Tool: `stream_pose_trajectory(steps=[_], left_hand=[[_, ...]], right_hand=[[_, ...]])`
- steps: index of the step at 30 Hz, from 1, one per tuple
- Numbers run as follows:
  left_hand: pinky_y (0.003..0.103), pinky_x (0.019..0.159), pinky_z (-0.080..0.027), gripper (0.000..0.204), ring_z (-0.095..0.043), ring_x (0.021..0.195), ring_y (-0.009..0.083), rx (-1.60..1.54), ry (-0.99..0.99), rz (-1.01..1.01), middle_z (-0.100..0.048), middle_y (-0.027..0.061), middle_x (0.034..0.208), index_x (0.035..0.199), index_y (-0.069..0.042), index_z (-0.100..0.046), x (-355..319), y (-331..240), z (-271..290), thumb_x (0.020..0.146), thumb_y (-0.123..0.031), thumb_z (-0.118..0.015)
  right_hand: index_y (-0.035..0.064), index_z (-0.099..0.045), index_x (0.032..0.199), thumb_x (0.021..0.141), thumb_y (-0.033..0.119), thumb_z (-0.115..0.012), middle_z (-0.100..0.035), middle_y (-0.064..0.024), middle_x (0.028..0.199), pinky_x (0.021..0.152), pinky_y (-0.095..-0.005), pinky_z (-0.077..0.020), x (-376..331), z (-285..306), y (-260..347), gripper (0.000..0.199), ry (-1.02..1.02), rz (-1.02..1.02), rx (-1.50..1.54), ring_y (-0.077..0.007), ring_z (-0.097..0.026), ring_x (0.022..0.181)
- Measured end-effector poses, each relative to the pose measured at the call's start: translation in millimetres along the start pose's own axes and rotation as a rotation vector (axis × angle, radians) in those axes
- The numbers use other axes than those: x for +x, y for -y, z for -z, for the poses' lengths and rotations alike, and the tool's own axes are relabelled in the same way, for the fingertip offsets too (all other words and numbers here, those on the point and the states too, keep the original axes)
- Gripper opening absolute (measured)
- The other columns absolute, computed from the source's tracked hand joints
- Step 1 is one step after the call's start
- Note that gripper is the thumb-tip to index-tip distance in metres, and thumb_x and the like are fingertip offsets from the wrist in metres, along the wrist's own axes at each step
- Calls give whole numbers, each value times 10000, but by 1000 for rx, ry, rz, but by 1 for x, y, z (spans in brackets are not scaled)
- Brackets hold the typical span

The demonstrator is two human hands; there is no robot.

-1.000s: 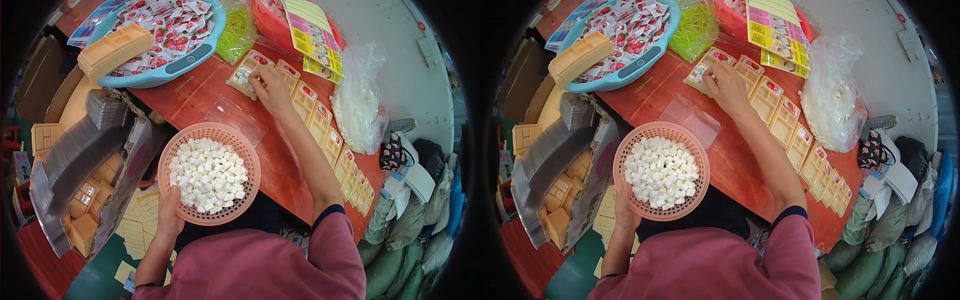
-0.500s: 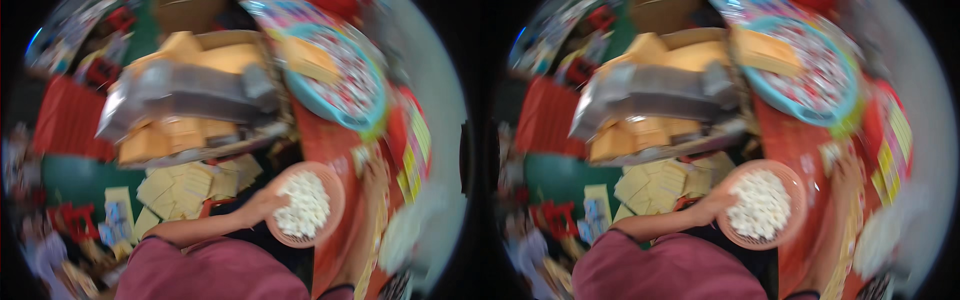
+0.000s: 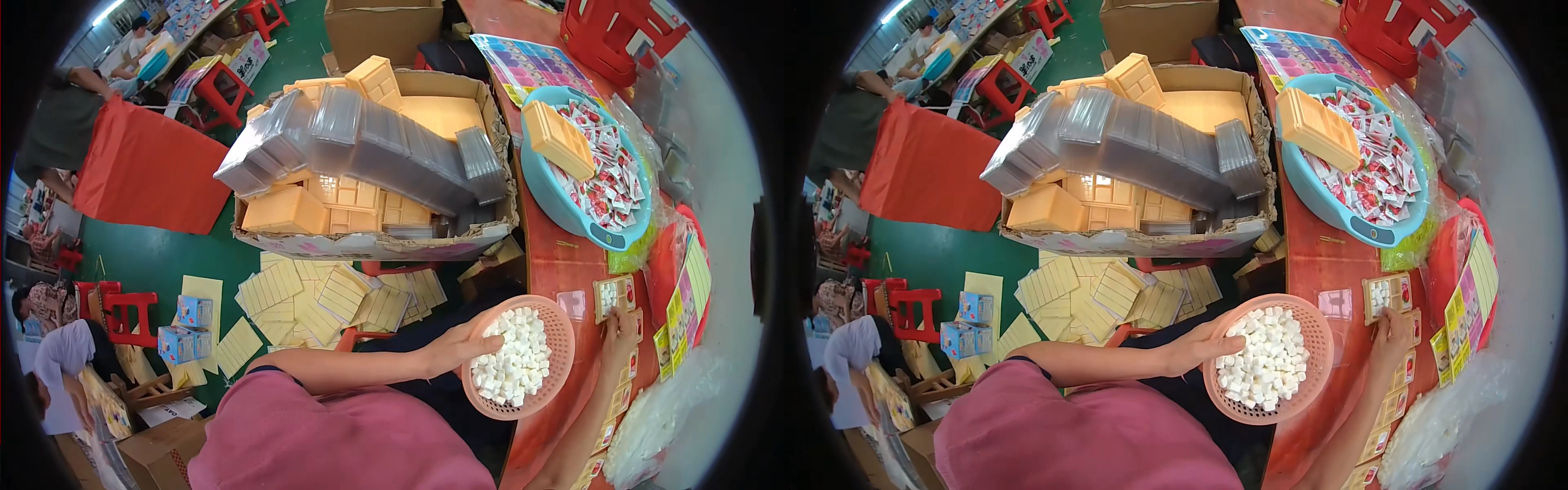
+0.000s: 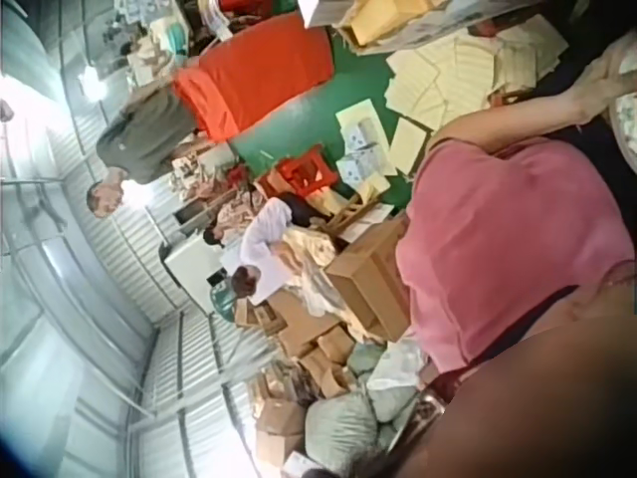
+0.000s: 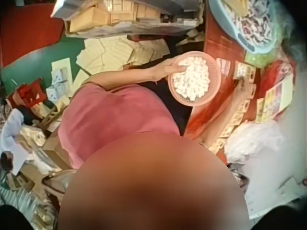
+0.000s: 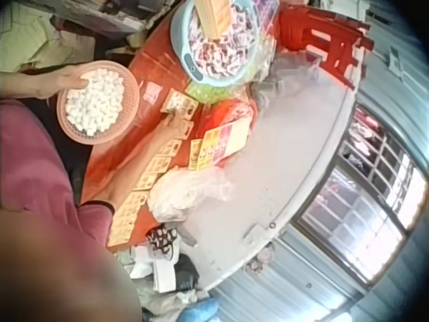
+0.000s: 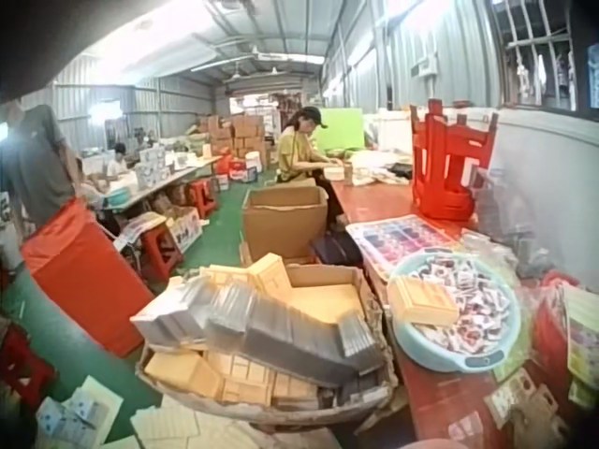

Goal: Assembling toy kits by placing stickers, plastic components, and foam pieces into plastic trays.

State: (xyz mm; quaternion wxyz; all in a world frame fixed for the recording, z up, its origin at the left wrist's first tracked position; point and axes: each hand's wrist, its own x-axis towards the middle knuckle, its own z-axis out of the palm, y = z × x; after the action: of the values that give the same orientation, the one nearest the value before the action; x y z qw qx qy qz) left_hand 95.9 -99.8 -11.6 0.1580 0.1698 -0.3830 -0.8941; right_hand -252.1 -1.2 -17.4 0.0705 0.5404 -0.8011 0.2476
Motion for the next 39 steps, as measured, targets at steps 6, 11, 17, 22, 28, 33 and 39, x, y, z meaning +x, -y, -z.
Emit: stream_pose_trajectory(steps=[6, 11, 17, 22, 28, 33, 39], left_hand=[[322, 1034, -283, 669, -360, 1232, 172, 17, -18, -14, -364, 78, 1346, 1404, -82, -172, -9, 3, -2, 891, -332, -521], [317, 1026, -295, 647, -361, 1227, 162, -7, 5, -37, -359, 90, 1347, 1394, -55, -182, -10, 3, -3, 899, -317, -507], [318, 955, -393, 485, -518, 1062, 174, -32, -75, 122, -519, 116, 1190, 1282, 43, -347, -1, 15, 6, 900, -227, -478], [344, 1029, -301, 577, -361, 1242, 210, 9, -126, 7, -329, 121, 1369, 1377, -18, -189, -6, 3, -4, 918, -269, -433], [342, 1028, -298, 586, -347, 1251, 211, 42, -45, 75, -298, 120, 1386, 1385, -26, -178, 3, 8, -13, 917, -281, -423], [343, 1028, -298, 593, -347, 1253, 212, 22, -53, 79, -312, 124, 1380, 1386, -23, -172, 2, 12, -13, 917, -283, -424], [333, 1019, -307, 586, -378, 1231, 198, 75, -84, 70, -343, 119, 1366, 1371, -6, -208, 12, 9, -8, 914, -281, -448]], right_hand=[[-18, -546, 1104, 886, 56, -452, -586, -172, 1064, 883, -359, -404, 21, -8, 13, 248, -11, 85, -56, -300, -545, 1005], [-22, -524, 1157, 901, 105, -430, -526, -200, 1190, 987, -387, -334, 10, -16, 18, 301, 130, 10, -86, -348, -464, 1143], [3, -585, 959, 797, 148, -516, -576, -187, 1017, 872, -417, -401, 17, -4, 34, 228, 199, 13, -209, -353, -528, 967], [51, -591, 1054, 846, 118, -505, -620, -112, 1026, 963, -380, -358, 21, 7, 10, 235, -129, -43, 89, -250, -568, 988], [27, -592, 1029, 794, 13, -506, -630, -122, 978, 796, -331, -447, 7, 19, 0, 250, -43, -114, 52, -277, -586, 892], [24, -619, 983, 759, 16, -543, -624, -135, 1001, 785, -333, -454, -5, 10, 2, 236, -60, 76, -201, -281, -586, 897], [24, -626, 939, 815, 78, -584, -641, -79, 863, 733, -279, -460, -2, 39, 62, 141, -29, -238, 407, -152, -596, 854]])
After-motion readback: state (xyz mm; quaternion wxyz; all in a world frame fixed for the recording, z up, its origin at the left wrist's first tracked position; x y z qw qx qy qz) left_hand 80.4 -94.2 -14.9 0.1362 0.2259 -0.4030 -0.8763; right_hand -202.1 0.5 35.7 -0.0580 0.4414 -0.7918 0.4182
